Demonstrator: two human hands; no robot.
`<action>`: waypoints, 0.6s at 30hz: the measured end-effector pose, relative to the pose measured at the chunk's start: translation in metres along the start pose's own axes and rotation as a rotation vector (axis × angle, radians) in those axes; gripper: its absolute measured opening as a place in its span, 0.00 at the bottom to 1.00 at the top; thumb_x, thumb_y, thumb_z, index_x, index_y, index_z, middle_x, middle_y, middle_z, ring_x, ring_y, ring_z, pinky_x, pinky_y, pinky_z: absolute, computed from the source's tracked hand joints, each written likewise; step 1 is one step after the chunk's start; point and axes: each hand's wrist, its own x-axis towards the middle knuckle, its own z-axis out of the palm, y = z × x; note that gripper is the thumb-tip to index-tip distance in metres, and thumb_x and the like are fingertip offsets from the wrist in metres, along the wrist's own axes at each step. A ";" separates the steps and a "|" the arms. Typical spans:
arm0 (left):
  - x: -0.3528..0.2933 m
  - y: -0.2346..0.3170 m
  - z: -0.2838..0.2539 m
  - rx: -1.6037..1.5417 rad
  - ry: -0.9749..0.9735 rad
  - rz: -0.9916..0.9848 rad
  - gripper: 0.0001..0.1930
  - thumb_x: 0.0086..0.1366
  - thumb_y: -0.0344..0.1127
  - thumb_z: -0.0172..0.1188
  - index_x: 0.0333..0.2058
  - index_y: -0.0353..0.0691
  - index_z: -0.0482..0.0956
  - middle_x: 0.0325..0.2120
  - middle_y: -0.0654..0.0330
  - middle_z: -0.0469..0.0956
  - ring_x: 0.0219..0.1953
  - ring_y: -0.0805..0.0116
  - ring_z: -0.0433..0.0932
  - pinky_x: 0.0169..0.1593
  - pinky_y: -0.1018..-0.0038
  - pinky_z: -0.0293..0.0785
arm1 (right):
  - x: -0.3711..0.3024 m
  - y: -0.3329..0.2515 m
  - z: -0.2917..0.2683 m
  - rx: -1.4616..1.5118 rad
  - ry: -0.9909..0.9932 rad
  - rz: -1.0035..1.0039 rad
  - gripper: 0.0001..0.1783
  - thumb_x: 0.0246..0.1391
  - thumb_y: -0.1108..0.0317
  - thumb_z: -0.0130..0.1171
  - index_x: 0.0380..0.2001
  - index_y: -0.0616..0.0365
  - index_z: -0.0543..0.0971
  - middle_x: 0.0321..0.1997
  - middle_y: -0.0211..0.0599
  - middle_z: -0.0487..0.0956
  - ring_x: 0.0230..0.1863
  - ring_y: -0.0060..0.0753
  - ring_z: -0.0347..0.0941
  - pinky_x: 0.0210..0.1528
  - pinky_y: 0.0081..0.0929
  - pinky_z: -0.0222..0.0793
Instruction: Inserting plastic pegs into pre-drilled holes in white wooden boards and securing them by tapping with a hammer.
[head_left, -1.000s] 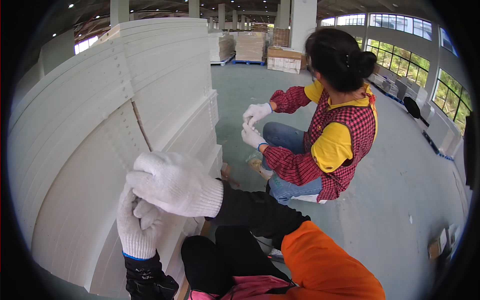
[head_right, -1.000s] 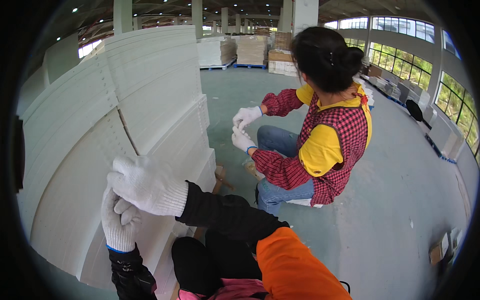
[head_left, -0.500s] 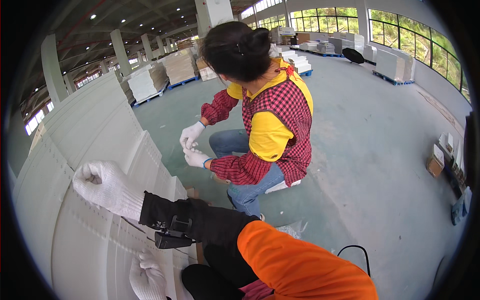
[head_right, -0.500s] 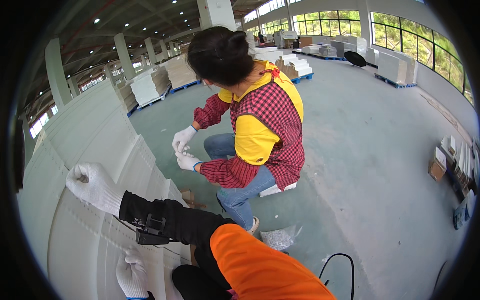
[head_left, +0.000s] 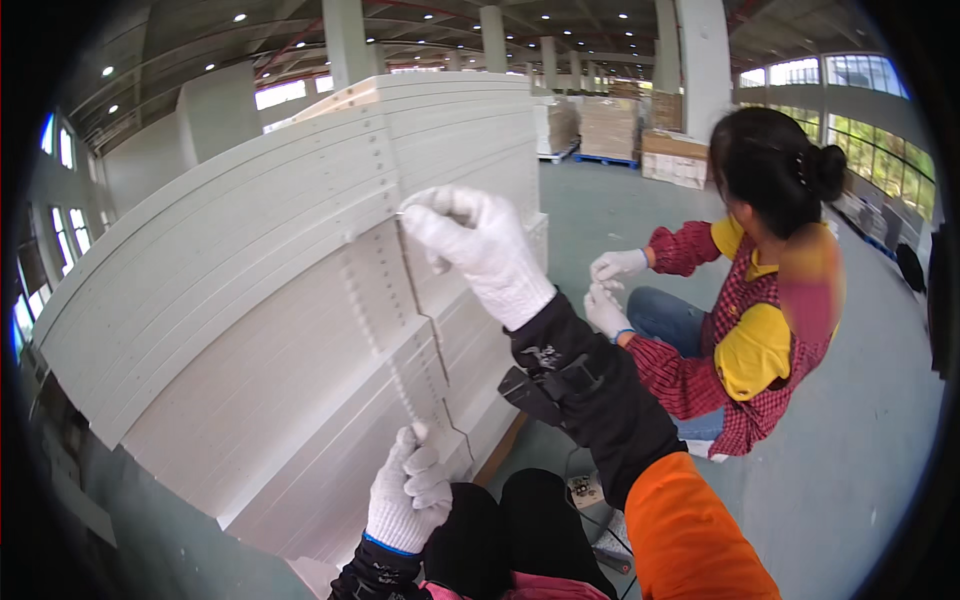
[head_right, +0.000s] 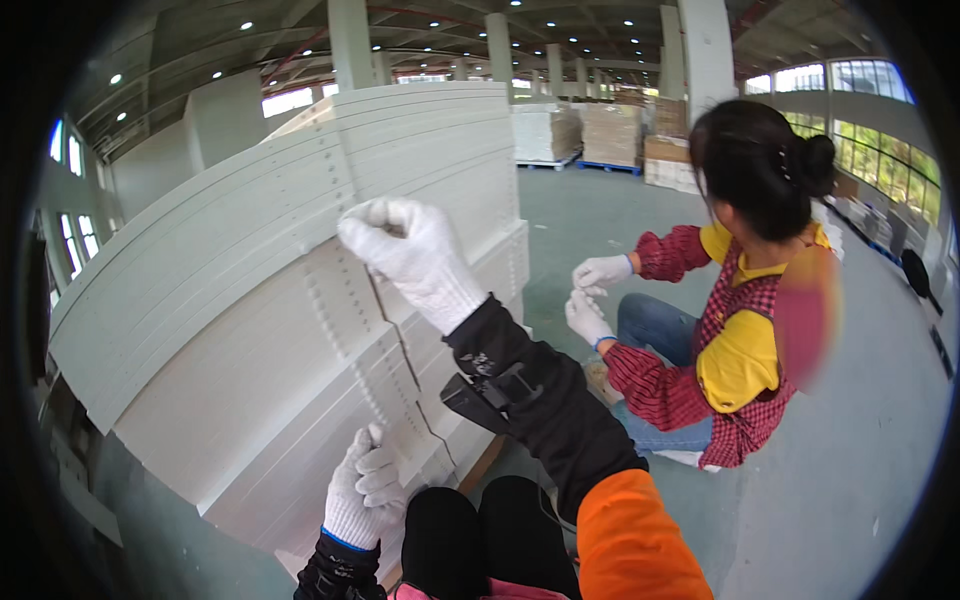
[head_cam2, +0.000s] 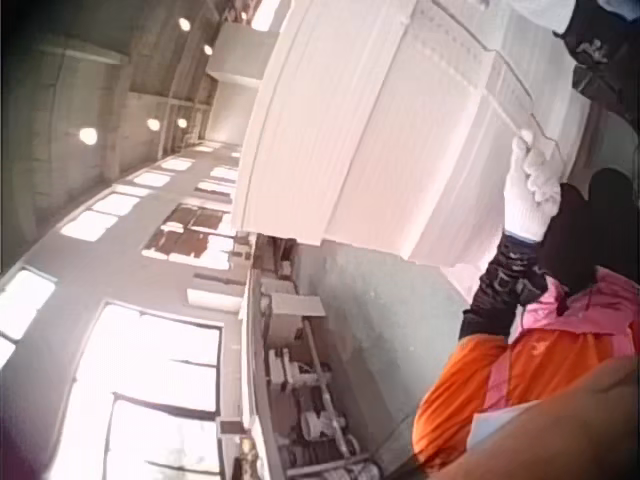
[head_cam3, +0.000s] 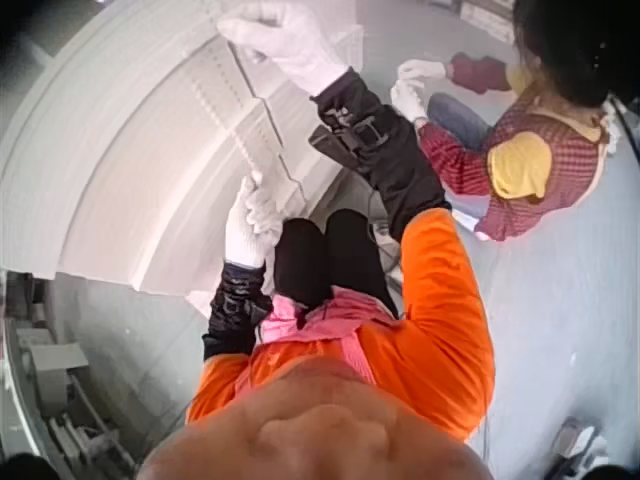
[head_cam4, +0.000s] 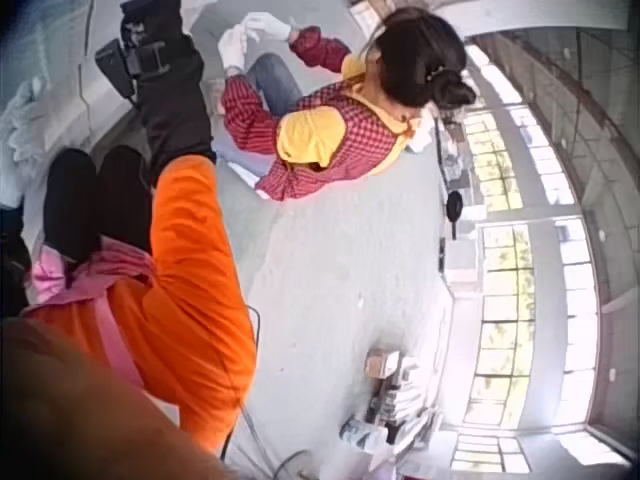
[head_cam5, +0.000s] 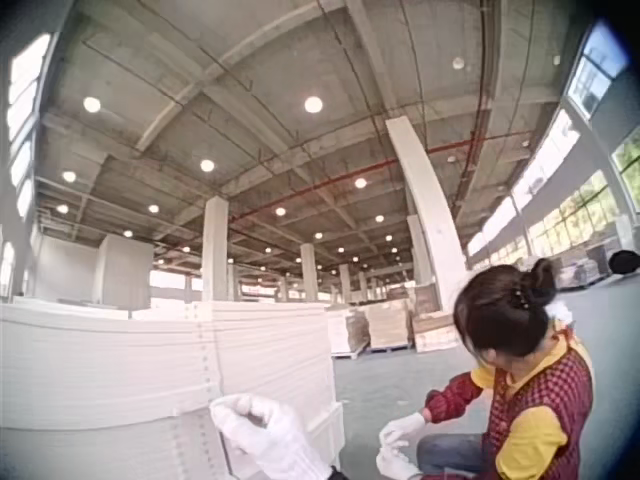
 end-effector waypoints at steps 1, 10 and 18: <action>-0.004 -0.003 0.003 0.083 0.041 0.056 0.13 0.74 0.41 0.44 0.46 0.40 0.72 0.21 0.69 0.67 0.16 0.80 0.60 0.16 0.82 0.57 | 0.005 -0.002 -0.008 -0.032 -0.016 0.012 0.11 0.56 0.65 0.65 0.35 0.62 0.80 0.26 0.23 0.77 0.22 0.10 0.68 0.24 0.12 0.64; -0.034 0.016 0.036 0.391 0.263 0.314 0.12 0.73 0.36 0.46 0.49 0.39 0.70 0.28 0.68 0.69 0.21 0.81 0.61 0.20 0.85 0.56 | 0.037 0.019 0.038 -0.147 -0.157 -0.007 0.13 0.58 0.63 0.61 0.39 0.62 0.80 0.27 0.25 0.77 0.24 0.13 0.66 0.28 0.15 0.63; -0.030 0.017 0.031 0.267 0.043 0.193 0.12 0.73 0.36 0.45 0.50 0.39 0.70 0.30 0.67 0.69 0.22 0.82 0.59 0.21 0.87 0.54 | 0.045 0.018 0.034 -0.255 -0.223 0.010 0.15 0.58 0.58 0.60 0.40 0.60 0.81 0.32 0.29 0.82 0.26 0.12 0.67 0.28 0.14 0.62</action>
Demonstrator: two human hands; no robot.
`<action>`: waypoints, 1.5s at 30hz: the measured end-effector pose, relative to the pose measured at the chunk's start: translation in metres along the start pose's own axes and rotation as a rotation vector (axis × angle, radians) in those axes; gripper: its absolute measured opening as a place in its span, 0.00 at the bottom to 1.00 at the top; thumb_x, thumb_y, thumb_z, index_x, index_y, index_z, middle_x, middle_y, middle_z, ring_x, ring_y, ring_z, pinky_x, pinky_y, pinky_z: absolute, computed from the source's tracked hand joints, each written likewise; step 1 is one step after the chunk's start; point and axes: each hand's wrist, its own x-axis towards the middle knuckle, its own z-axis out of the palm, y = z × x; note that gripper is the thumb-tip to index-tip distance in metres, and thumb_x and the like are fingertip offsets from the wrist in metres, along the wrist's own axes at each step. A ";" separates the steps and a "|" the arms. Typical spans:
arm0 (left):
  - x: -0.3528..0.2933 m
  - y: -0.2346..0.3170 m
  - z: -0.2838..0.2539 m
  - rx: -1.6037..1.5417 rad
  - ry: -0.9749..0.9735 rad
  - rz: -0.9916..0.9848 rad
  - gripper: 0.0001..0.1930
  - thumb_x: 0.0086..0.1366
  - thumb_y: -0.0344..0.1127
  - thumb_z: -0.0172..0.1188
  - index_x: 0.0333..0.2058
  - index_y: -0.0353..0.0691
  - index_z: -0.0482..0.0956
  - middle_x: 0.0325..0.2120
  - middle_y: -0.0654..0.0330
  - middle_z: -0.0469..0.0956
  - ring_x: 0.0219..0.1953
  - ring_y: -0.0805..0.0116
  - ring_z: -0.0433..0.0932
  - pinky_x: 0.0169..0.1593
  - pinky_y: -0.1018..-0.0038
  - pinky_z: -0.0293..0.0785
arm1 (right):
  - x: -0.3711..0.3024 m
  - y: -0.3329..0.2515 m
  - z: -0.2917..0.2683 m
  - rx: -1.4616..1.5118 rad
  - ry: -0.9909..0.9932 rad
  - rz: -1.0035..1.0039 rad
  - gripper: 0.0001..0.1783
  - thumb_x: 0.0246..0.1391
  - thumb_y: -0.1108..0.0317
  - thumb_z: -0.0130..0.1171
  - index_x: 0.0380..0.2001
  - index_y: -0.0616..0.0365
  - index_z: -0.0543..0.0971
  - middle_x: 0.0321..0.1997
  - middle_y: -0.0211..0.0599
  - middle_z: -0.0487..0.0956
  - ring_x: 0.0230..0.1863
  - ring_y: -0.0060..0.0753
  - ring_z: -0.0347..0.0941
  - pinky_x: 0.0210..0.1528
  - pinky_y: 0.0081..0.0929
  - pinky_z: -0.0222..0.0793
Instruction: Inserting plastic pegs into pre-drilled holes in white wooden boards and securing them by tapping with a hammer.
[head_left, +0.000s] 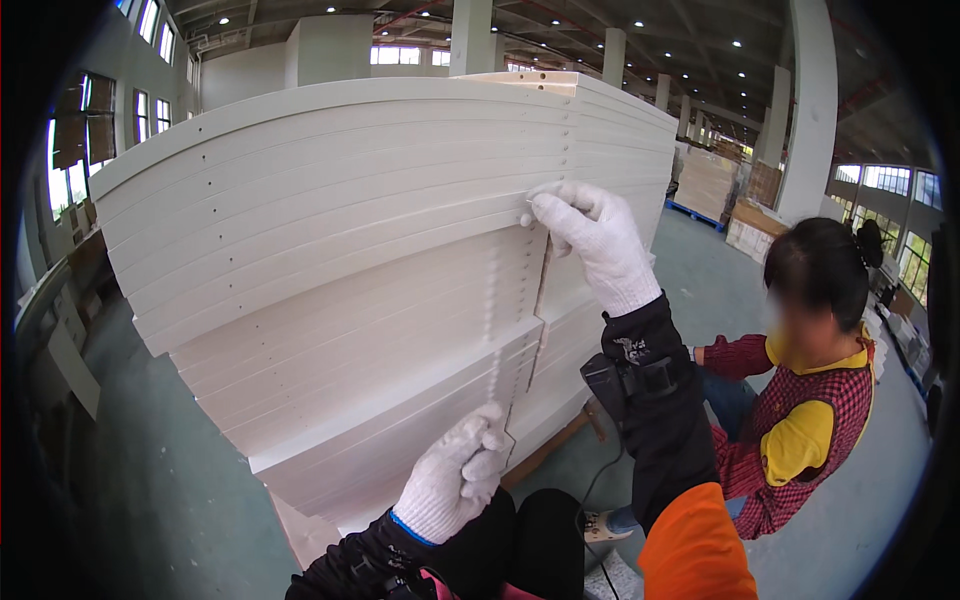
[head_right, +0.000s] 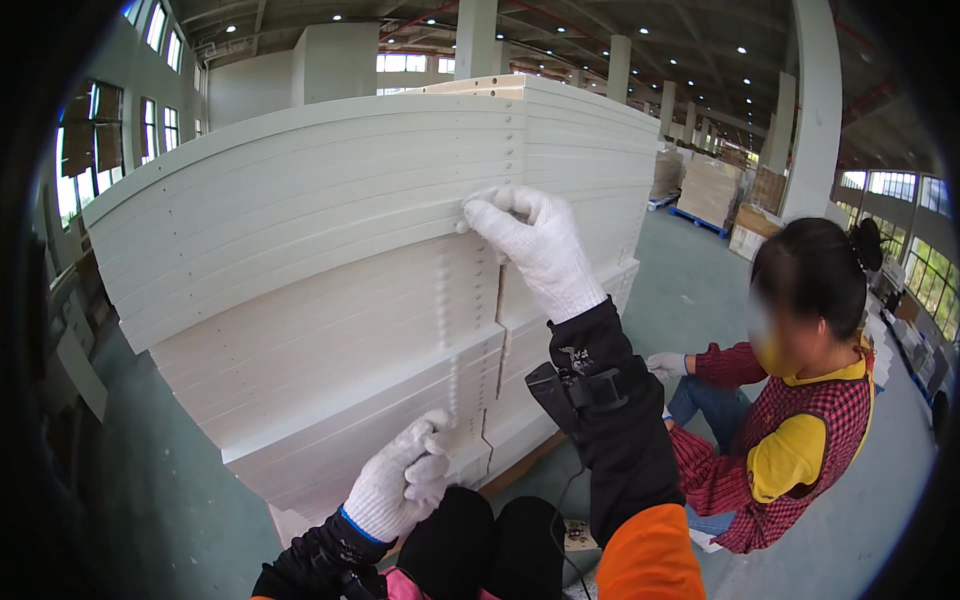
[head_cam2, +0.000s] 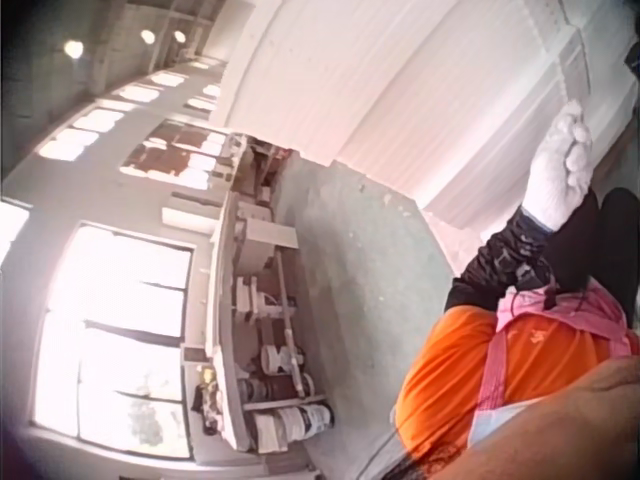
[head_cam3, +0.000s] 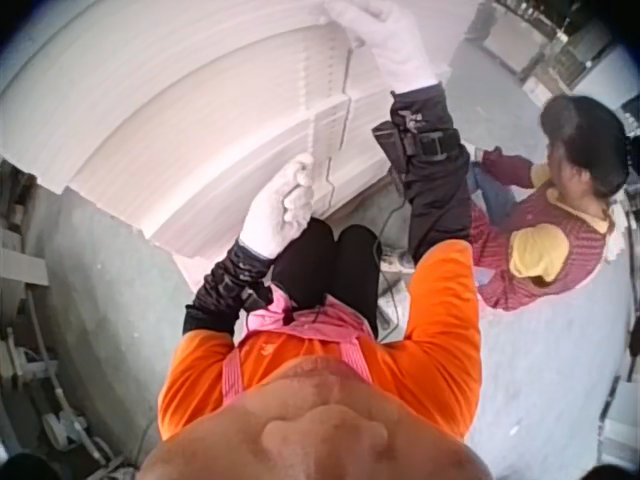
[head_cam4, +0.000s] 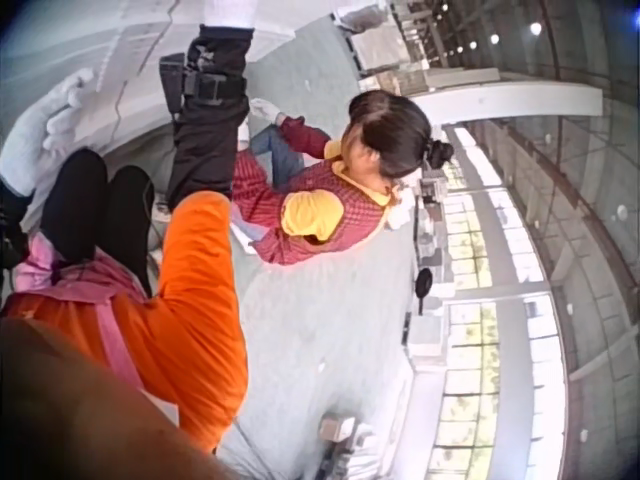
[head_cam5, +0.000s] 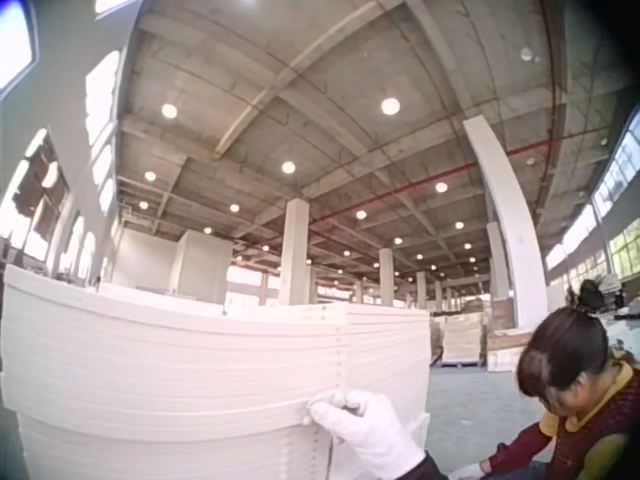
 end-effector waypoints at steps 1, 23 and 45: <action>0.000 0.001 0.000 -0.008 0.032 0.016 0.12 0.73 0.35 0.45 0.50 0.38 0.70 0.31 0.66 0.70 0.23 0.82 0.60 0.21 0.87 0.55 | 0.000 -0.002 0.001 0.001 0.013 0.003 0.13 0.58 0.60 0.61 0.37 0.59 0.82 0.31 0.27 0.82 0.26 0.10 0.65 0.28 0.13 0.60; 0.002 0.016 0.005 0.071 0.139 0.052 0.15 0.72 0.34 0.49 0.53 0.35 0.69 0.38 0.62 0.75 0.23 0.83 0.63 0.19 0.86 0.59 | 0.002 -0.009 0.002 -0.153 0.017 0.012 0.16 0.58 0.61 0.60 0.40 0.64 0.82 0.32 0.31 0.82 0.26 0.14 0.69 0.30 0.14 0.64; 0.027 0.024 0.040 0.323 0.113 0.284 0.19 0.73 0.34 0.44 0.58 0.31 0.67 0.44 0.55 0.80 0.15 0.83 0.60 0.17 0.88 0.56 | -0.036 -0.010 0.012 0.005 0.246 0.098 0.15 0.61 0.63 0.57 0.40 0.67 0.79 0.37 0.34 0.79 0.32 0.20 0.71 0.38 0.20 0.68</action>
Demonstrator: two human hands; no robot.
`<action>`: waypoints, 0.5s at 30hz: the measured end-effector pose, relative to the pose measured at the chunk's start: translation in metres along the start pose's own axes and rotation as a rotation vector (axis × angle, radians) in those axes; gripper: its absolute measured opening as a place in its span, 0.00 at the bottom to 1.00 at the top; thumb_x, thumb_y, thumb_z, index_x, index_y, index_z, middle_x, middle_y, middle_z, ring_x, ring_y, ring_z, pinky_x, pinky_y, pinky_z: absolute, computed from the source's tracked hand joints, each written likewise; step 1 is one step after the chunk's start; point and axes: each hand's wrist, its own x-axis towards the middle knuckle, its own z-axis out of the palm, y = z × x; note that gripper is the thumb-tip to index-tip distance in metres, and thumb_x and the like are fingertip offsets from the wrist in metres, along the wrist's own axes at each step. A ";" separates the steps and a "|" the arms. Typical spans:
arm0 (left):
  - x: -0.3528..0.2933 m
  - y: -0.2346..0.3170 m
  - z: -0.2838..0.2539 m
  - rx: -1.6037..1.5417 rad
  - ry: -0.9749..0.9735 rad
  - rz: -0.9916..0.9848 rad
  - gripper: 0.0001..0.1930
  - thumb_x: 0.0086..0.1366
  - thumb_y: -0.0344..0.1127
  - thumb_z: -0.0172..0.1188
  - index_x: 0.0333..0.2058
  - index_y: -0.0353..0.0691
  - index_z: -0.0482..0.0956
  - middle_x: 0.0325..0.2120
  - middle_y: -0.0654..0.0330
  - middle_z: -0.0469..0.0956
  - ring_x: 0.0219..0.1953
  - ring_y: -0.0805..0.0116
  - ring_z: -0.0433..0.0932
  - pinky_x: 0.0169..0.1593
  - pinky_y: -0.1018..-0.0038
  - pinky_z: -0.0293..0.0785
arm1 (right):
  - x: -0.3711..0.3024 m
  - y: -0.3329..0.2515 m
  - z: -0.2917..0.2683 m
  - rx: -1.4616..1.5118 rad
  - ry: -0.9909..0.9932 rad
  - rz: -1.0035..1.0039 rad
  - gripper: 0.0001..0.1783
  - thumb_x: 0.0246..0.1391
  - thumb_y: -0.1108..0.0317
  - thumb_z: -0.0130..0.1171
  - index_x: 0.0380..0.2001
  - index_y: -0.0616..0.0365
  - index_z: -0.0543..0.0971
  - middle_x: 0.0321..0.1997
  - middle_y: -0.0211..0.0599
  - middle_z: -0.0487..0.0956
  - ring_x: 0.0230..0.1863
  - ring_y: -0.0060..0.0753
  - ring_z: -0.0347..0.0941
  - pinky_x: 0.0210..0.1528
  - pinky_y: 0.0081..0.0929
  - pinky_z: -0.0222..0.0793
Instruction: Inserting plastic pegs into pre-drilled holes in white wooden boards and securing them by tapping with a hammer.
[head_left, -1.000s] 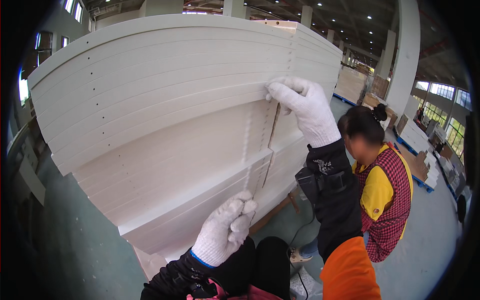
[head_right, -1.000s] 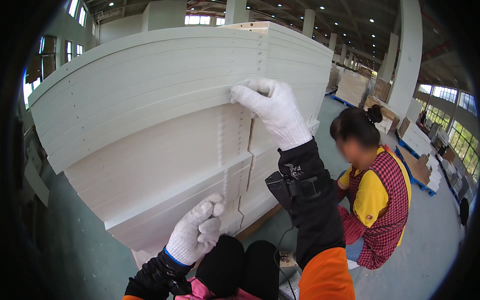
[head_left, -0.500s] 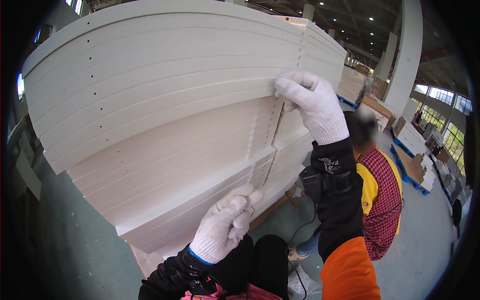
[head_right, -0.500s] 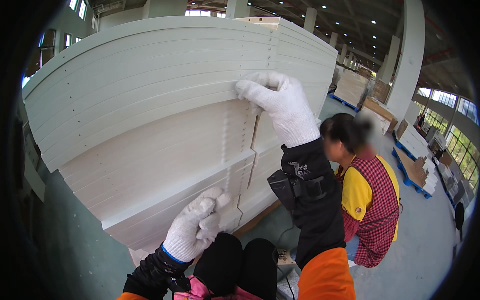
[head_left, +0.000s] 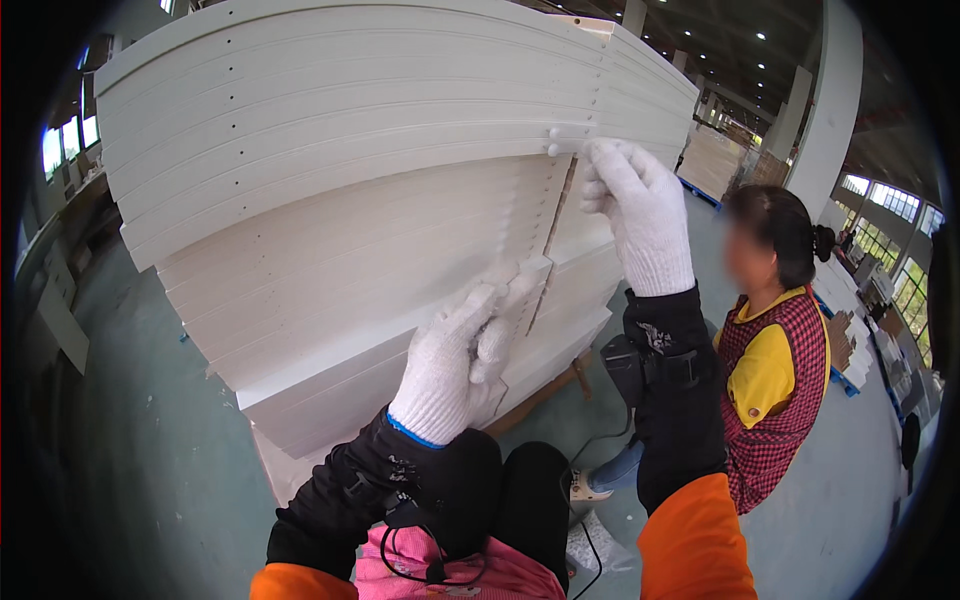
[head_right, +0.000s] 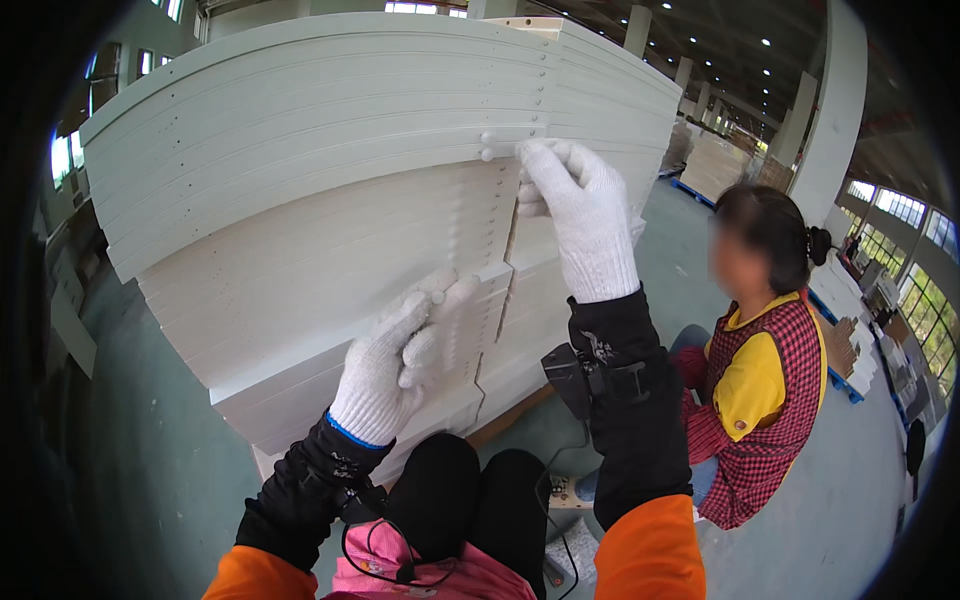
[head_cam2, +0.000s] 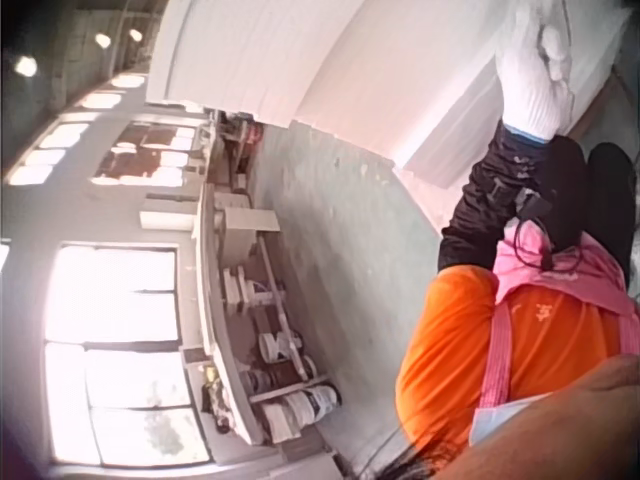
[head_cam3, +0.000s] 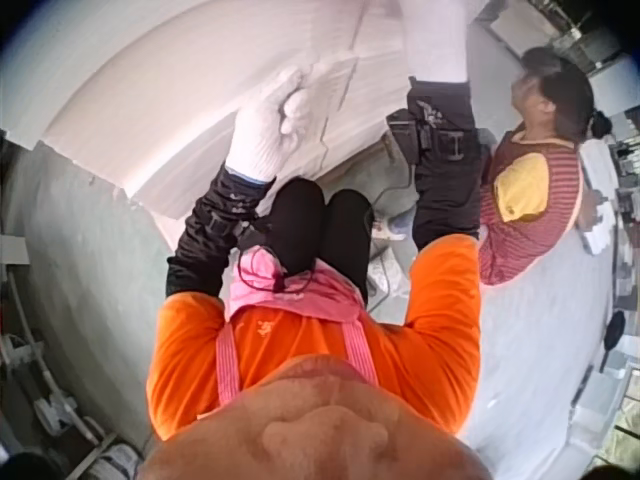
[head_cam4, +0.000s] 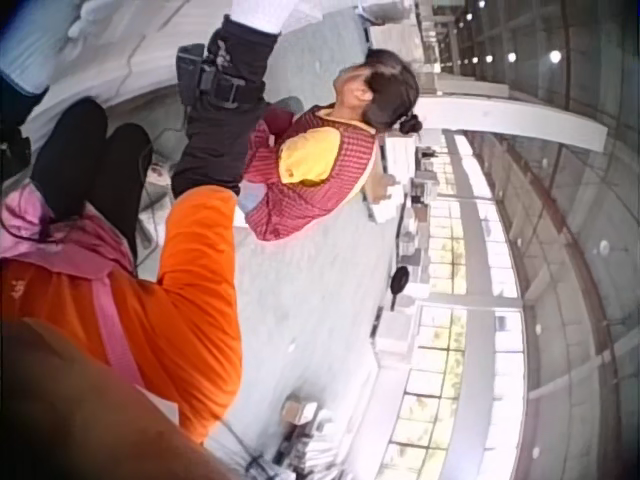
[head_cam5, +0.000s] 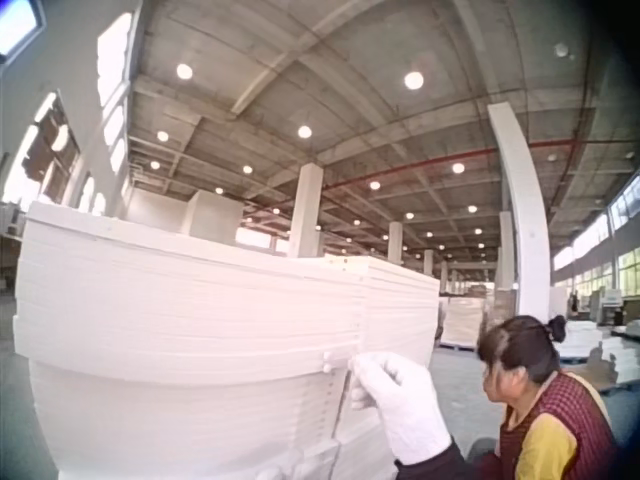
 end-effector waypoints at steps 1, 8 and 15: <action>0.000 0.000 -0.002 0.115 -0.009 0.049 0.18 0.73 0.35 0.44 0.57 0.31 0.68 0.39 0.57 0.81 0.14 0.83 0.60 0.18 0.87 0.56 | -0.018 0.000 0.002 0.004 -0.011 0.009 0.15 0.61 0.63 0.57 0.40 0.67 0.79 0.37 0.34 0.79 0.32 0.20 0.71 0.38 0.20 0.68; -0.010 -0.008 0.005 0.307 -0.119 0.133 0.22 0.73 0.39 0.46 0.59 0.29 0.66 0.18 0.67 0.69 0.15 0.83 0.60 0.20 0.83 0.55 | -0.077 -0.019 0.012 -0.661 -0.383 -0.032 0.14 0.52 0.62 0.64 0.38 0.61 0.82 0.37 0.40 0.78 0.35 0.32 0.79 0.38 0.27 0.74; -0.012 -0.032 0.007 0.507 -0.129 0.423 0.27 0.73 0.37 0.46 0.65 0.28 0.57 0.30 0.64 0.77 0.19 0.83 0.65 0.25 0.86 0.61 | -0.087 -0.010 0.021 -0.739 -0.264 -0.162 0.12 0.49 0.66 0.66 0.37 0.59 0.80 0.36 0.37 0.77 0.34 0.29 0.79 0.35 0.25 0.74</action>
